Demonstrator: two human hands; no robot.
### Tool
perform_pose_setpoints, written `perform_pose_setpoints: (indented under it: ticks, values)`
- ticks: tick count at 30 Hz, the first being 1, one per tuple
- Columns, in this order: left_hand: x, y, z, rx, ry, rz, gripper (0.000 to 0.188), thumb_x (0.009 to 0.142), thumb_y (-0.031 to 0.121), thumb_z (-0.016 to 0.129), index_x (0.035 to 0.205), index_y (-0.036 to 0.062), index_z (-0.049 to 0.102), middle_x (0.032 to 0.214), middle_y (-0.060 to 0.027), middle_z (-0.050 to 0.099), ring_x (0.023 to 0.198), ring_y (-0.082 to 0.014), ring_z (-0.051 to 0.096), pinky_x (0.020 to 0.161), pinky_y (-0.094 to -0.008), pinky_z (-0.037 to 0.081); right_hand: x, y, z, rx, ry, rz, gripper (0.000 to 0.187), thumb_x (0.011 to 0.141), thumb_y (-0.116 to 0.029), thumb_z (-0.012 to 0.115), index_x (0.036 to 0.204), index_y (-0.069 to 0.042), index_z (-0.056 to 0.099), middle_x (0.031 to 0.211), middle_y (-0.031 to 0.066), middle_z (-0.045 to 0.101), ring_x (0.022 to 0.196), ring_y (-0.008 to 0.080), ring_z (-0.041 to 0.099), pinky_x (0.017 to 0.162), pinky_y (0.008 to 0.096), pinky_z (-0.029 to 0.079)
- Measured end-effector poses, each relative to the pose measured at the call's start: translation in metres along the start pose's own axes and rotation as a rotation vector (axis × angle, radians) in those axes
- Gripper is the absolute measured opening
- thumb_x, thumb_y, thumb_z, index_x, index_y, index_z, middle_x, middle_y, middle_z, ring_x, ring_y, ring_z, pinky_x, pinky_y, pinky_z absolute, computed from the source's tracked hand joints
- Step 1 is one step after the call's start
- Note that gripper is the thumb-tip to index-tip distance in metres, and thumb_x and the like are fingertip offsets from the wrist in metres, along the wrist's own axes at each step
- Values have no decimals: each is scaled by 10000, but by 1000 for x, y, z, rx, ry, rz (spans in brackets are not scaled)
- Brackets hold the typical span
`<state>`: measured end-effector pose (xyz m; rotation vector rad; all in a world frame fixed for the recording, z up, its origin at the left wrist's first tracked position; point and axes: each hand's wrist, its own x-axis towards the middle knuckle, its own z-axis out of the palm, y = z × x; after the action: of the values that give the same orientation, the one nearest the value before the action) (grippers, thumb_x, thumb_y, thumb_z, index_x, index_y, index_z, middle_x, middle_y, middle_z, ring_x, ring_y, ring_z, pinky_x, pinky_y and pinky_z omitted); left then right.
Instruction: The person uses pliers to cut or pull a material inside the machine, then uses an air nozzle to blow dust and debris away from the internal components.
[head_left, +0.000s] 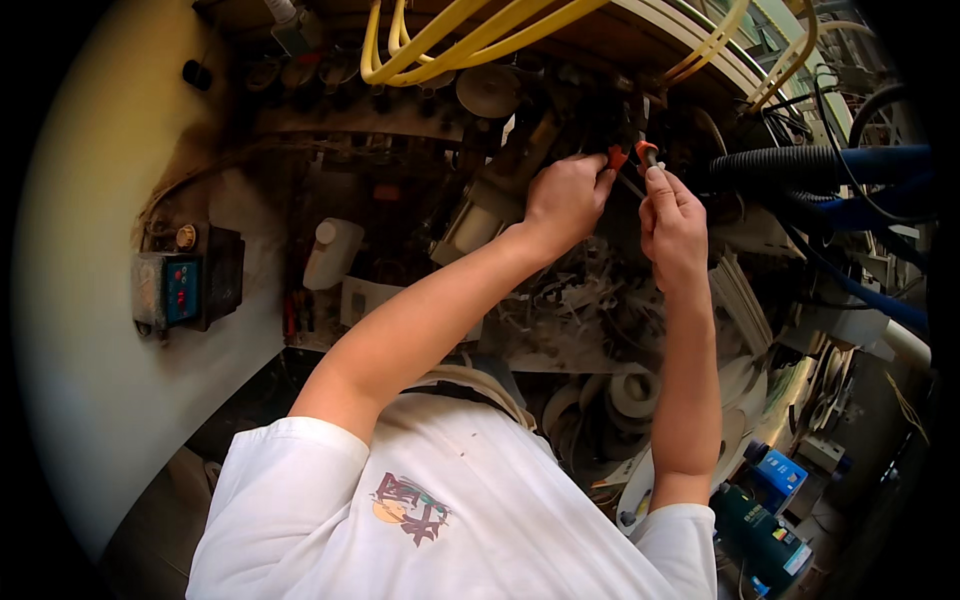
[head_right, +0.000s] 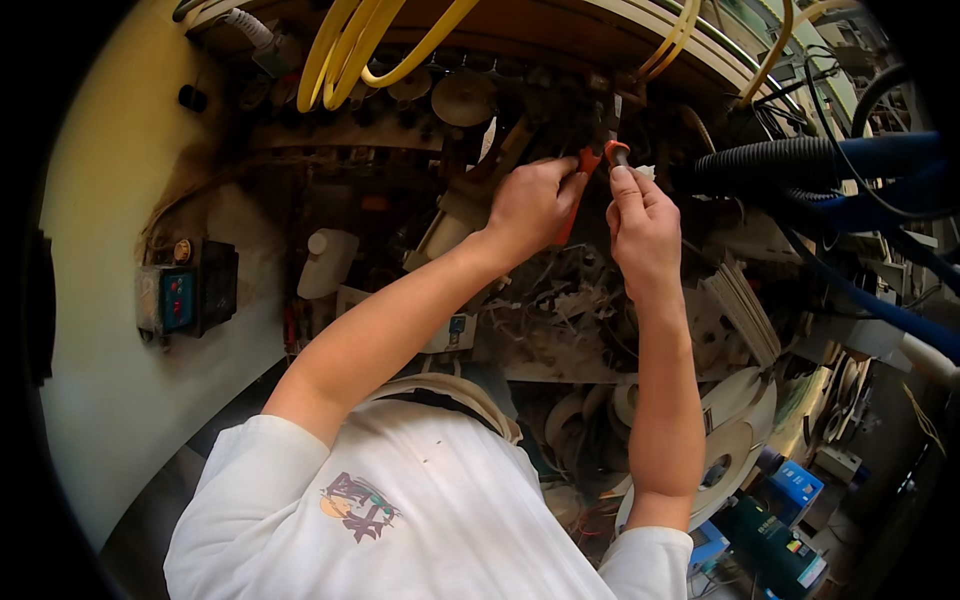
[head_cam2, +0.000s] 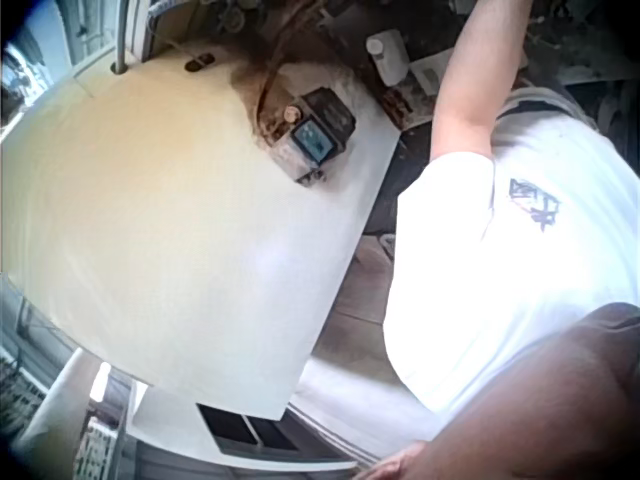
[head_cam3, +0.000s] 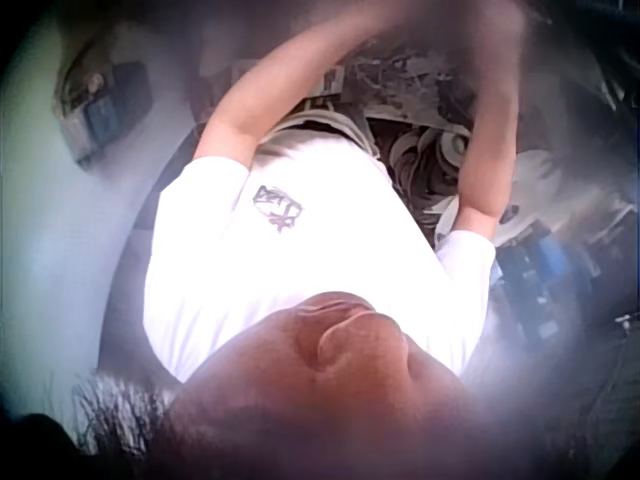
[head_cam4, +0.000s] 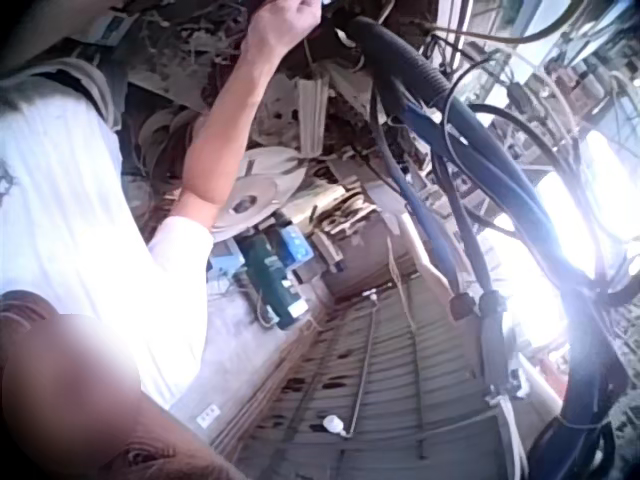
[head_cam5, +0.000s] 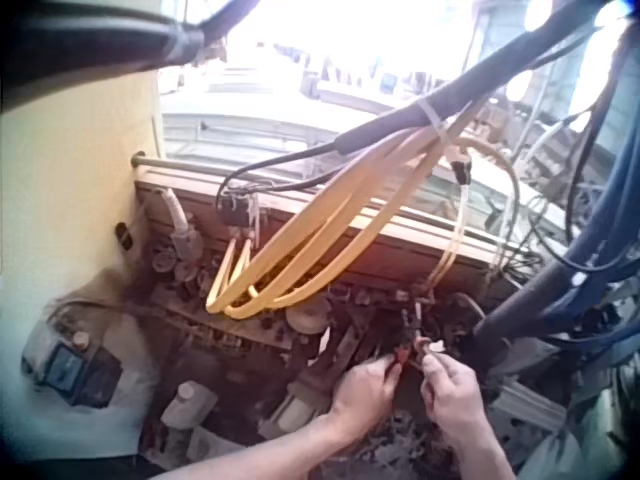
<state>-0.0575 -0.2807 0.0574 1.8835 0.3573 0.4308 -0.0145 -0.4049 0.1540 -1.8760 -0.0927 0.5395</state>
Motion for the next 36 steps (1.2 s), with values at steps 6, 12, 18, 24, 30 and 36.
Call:
perform_pose_setpoints:
  ticks: [6, 12, 18, 24, 30, 36]
  values:
    - [32, -2, 0, 5, 83, -15, 288, 942, 324, 638, 936, 64, 762, 861, -181, 700, 884, -384, 658, 780, -468, 520, 27, -16, -6, -58, -61, 12, 326, 1044, -310, 581, 1149, -18, 681, 598, -78, 442, 465, 3, 330, 412, 205, 231]
    - [41, -8, 8, -42, 63, -70, 297, 932, 337, 638, 909, 68, 760, 861, -177, 709, 886, -371, 663, 798, -475, 520, 43, -17, -8, -76, -81, 48, 341, 1034, -316, 590, 1153, -8, 674, 603, -76, 443, 457, 7, 315, 407, 210, 211]
    - [60, -16, 9, -157, 54, -224, 257, 923, 279, 659, 891, 40, 749, 801, -216, 697, 805, -413, 680, 730, -503, 521, 61, -6, 1, -104, -119, -15, 365, 1021, -336, 608, 1269, -68, 620, 887, -10, 617, 753, 55, 562, 642, 230, 429]
    - [55, -22, 19, -82, 121, -122, 277, 913, 295, 674, 910, 30, 756, 815, -184, 717, 761, -354, 697, 714, -422, 526, 48, 33, -3, 404, -302, 179, 619, 1009, -446, 525, 1530, -137, 398, 1440, 90, 520, 1255, 199, 542, 1028, 431, 432]
    - [57, -22, 9, -194, 81, -234, 270, 916, 292, 675, 901, 34, 753, 791, -174, 715, 753, -324, 706, 685, -415, 526, 53, 37, 7, 366, -476, 131, 757, 961, -477, 524, 1593, -129, 294, 1470, 118, 504, 1255, 257, 568, 1053, 484, 440]
    - [41, -10, -24, -442, -96, -271, 224, 933, 234, 654, 954, 40, 762, 843, -156, 744, 810, -273, 737, 711, -356, 539, 46, 4, 4, 290, -426, 173, 734, 898, -448, 583, 1514, -91, 403, 1286, 147, 590, 1043, 292, 654, 919, 466, 518]
